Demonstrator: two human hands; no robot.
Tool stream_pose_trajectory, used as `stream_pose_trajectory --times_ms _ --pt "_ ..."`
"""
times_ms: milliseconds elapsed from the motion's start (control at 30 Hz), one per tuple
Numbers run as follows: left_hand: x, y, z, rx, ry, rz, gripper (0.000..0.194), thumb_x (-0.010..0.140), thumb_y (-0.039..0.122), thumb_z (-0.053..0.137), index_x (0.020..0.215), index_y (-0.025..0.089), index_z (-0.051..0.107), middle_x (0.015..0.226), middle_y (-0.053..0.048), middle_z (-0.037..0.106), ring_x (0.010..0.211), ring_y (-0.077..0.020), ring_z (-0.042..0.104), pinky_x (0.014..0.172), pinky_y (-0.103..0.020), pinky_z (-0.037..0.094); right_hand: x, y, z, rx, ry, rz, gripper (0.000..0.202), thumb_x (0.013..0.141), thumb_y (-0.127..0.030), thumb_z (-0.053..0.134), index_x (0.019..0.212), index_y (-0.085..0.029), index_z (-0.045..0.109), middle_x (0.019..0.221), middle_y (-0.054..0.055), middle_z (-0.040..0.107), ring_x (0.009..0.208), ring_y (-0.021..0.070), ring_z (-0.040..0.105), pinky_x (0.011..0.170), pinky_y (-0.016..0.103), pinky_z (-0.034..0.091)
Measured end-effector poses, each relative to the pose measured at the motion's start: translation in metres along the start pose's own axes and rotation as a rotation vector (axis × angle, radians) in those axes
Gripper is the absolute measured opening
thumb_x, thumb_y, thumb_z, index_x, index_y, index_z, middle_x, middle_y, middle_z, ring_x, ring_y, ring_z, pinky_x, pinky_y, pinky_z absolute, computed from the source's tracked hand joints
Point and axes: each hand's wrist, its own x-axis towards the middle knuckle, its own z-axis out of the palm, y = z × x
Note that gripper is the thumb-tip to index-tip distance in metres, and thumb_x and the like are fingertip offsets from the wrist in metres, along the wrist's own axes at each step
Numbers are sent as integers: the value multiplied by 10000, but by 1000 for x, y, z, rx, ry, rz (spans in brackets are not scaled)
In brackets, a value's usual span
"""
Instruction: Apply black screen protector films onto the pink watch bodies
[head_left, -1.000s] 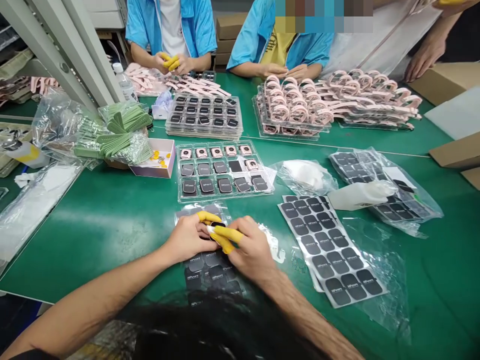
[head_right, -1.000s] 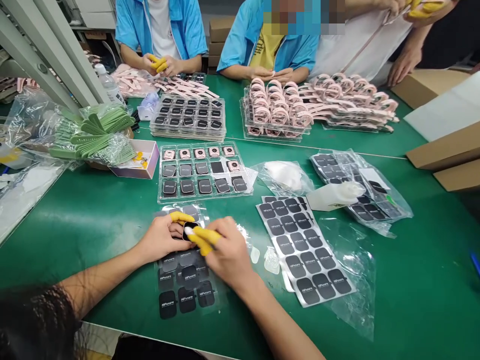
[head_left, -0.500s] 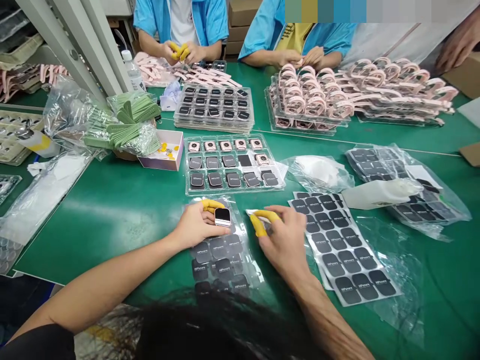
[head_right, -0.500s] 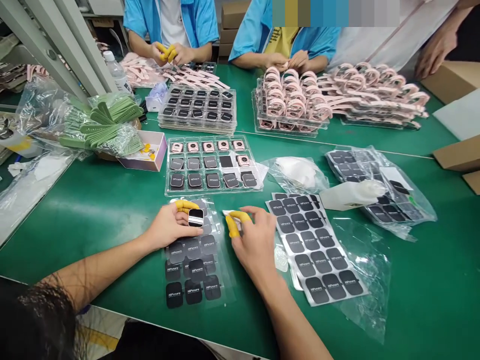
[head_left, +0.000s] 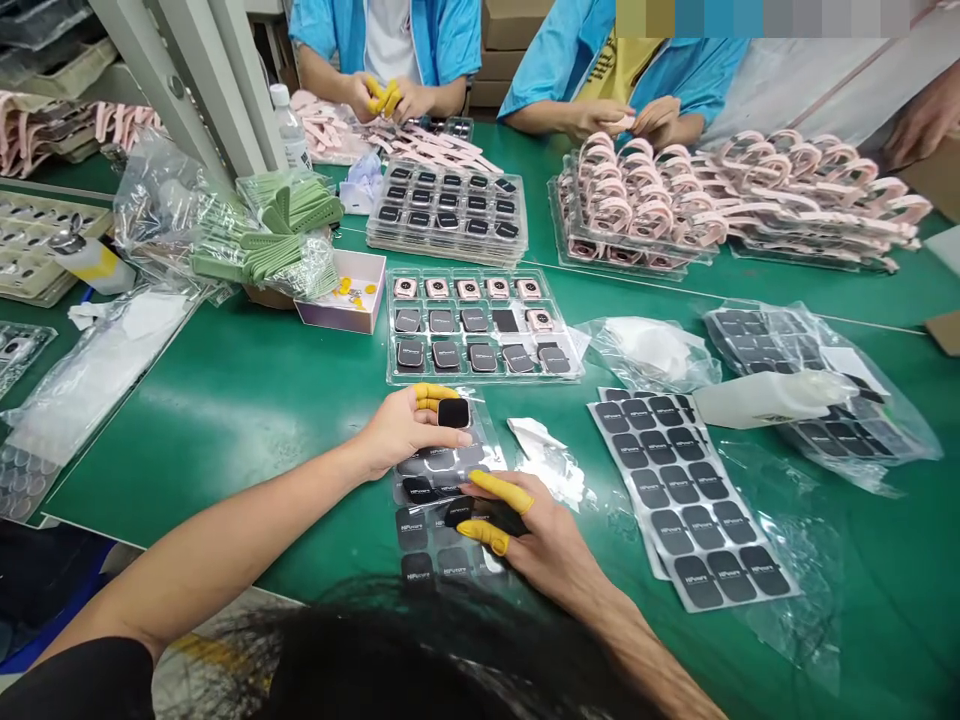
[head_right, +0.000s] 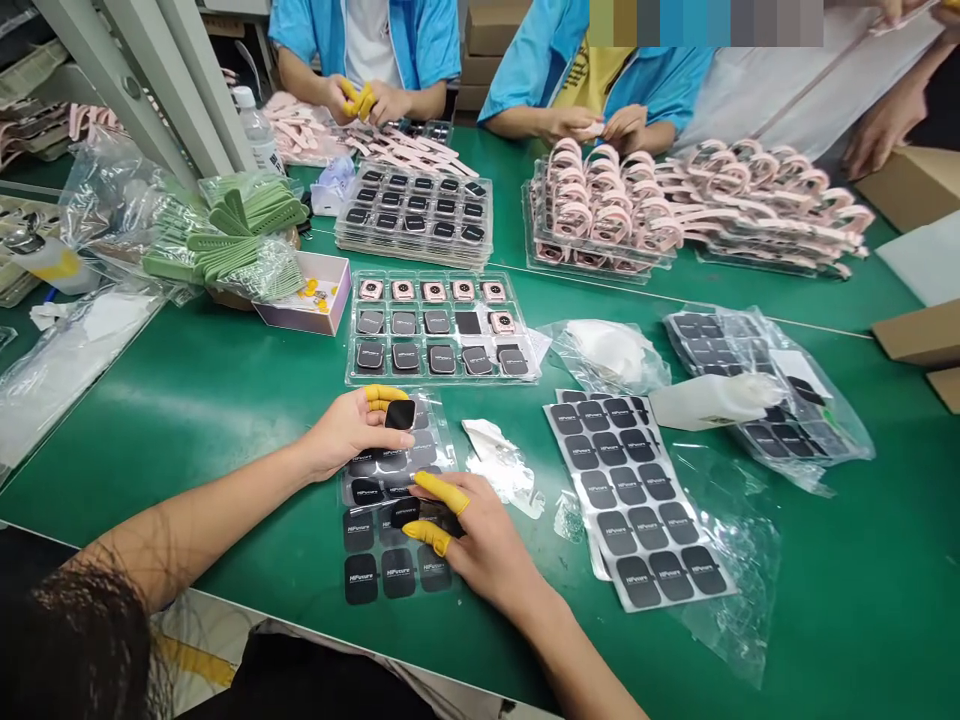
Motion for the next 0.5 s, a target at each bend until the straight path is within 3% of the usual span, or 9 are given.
stream_pose_trajectory --times_ms 167,367,500 --pt "2 -1 -1 18 -2 30 637 554 100 1056 1095 146 723 971 -36 802 889 -168 759 983 -415 595 25 -2 6 -39 79 -186 232 1016 -147 705 1179 -311 720 914 15 776 804 230 755 694 389 643" --pt "2 -1 -1 2 10 47 636 570 107 1052 1109 157 718 1004 -44 807 920 -185 774 1009 -444 596 41 -1 5 -80 96 -340 327 988 -12 600 1166 -271 691 814 6 709 784 213 676 651 362 552" --pt "2 -3 -1 34 7 77 611 593 130 1049 1109 160 724 1015 -51 807 923 -187 774 992 -433 605 42 -6 3 -55 99 -386 418 926 54 570 1156 -276 684 820 0 763 803 222 666 681 385 566"
